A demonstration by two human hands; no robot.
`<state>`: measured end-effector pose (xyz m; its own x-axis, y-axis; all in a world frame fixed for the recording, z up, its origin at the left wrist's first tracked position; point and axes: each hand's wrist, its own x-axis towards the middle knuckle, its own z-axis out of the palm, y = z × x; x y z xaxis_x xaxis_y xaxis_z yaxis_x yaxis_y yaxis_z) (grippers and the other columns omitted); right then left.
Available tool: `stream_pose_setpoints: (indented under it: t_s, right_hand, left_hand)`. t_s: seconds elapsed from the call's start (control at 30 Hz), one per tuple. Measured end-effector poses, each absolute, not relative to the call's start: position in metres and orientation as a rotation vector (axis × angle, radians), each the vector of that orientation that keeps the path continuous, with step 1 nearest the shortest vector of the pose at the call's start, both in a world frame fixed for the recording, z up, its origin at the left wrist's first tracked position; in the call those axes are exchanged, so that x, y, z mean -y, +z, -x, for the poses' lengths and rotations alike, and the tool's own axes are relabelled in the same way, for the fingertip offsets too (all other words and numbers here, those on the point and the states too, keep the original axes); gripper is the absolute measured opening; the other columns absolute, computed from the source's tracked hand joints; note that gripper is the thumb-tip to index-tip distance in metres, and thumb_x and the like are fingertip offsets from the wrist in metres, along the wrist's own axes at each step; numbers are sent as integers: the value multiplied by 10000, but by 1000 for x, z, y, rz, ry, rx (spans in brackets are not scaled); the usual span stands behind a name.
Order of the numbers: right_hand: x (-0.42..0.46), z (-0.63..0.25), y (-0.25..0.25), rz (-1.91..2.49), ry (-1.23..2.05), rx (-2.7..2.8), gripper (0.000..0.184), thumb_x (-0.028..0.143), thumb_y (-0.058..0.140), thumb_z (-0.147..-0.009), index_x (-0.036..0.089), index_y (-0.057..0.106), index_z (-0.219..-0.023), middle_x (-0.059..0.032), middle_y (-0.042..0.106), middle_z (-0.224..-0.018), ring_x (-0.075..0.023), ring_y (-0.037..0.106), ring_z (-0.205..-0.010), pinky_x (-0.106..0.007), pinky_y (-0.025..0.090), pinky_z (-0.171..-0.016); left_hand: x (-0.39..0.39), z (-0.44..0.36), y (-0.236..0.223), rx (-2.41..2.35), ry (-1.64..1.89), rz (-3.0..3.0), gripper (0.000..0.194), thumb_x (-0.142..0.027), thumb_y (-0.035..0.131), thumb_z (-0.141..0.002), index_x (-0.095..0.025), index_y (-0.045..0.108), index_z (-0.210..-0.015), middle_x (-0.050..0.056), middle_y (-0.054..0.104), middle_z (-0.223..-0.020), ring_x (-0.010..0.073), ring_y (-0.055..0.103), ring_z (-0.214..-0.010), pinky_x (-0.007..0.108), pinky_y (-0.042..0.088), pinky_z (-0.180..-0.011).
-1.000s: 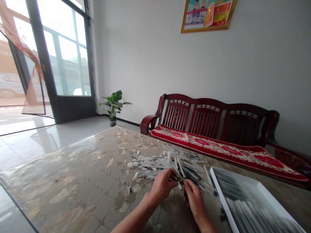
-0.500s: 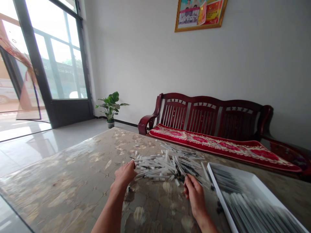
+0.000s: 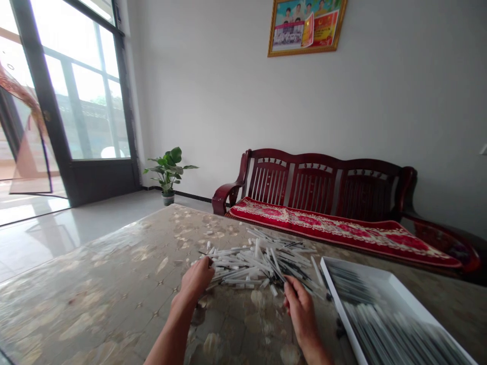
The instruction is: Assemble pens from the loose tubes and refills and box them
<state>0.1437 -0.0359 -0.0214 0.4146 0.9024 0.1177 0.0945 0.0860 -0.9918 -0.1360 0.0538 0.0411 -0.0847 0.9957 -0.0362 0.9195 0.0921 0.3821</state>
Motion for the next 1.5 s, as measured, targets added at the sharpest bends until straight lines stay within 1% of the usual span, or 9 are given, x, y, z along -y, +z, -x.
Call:
stream_pose_setpoints:
  t_s: [0.1,0.17,0.3,0.37,0.5,0.73,0.83,1.27,1.5]
  right_hand:
    - [32,-146,-25,1363,631,1074,494,596,604,-776,187,732,-1021,3,624,-606,-175,577,-552,-251,448,-465]
    - [30,-148,-26,1350,505,1136,458,592,590,-797,196,750,-962,-24,675,-665,-197,620,-627,-265,491,-530]
    - [28,-152,-23,1299,320,1202,401,555,574,-831,204,755,-901,-66,734,-820,-224,673,-773,-297,547,-699]
    - [29,-154,-23,1286,283,1236,349,509,574,-843,215,754,-897,-70,737,-869,-223,683,-821,-296,548,-751]
    - [33,-156,-22,1305,271,1285,276,433,568,-848,230,749,-897,-49,716,-848,-203,679,-798,-271,540,-720]
    - [33,-158,-22,1334,252,1271,254,424,559,-850,255,744,-893,-34,703,-845,-202,675,-804,-285,542,-738]
    - [33,-160,-23,1343,247,1296,239,413,553,-858,269,740,-895,-24,689,-823,-190,668,-760,-273,547,-692]
    - [40,-170,-14,1285,-128,1577,256,355,491,-963,249,724,-963,-29,633,-798,-144,645,-726,-214,508,-680]
    - [45,-169,-9,1316,-85,1596,286,397,489,-968,259,739,-989,-43,638,-822,-158,640,-745,-243,505,-699]
  left_hand:
    - [-61,127,36,-1873,735,-1873,282,-250,468,-858,-209,693,-1023,79,758,-995,210,685,-916,259,455,-736]
    - [-63,112,29,-1548,1033,-1763,286,-298,501,-829,-186,713,-986,61,744,-860,192,668,-764,251,460,-664]
    - [-60,73,12,-1154,1205,-1694,304,-345,594,-727,-171,753,-919,42,689,-792,153,577,-596,248,435,-550]
    - [-56,59,7,-1091,1198,-1703,284,-320,616,-701,-177,767,-894,24,670,-739,139,544,-561,247,424,-545]
    - [-51,46,4,-1052,1153,-1647,264,-279,630,-668,-172,769,-865,-3,635,-631,133,516,-533,246,407,-543]
    - [-51,46,3,-1010,1143,-1574,258,-278,640,-648,-163,754,-849,-11,625,-603,138,515,-545,250,414,-551]
    - [-52,46,5,-1005,1124,-1578,256,-278,640,-648,-161,751,-846,-7,638,-618,140,523,-557,250,418,-554]
    - [-57,53,2,-974,918,-1764,224,-254,631,-682,-157,763,-834,-4,643,-601,129,520,-531,236,400,-533]
    - [-55,54,7,-895,851,-1668,189,-252,622,-702,-162,749,-808,-20,610,-538,123,513,-493,230,387,-511]
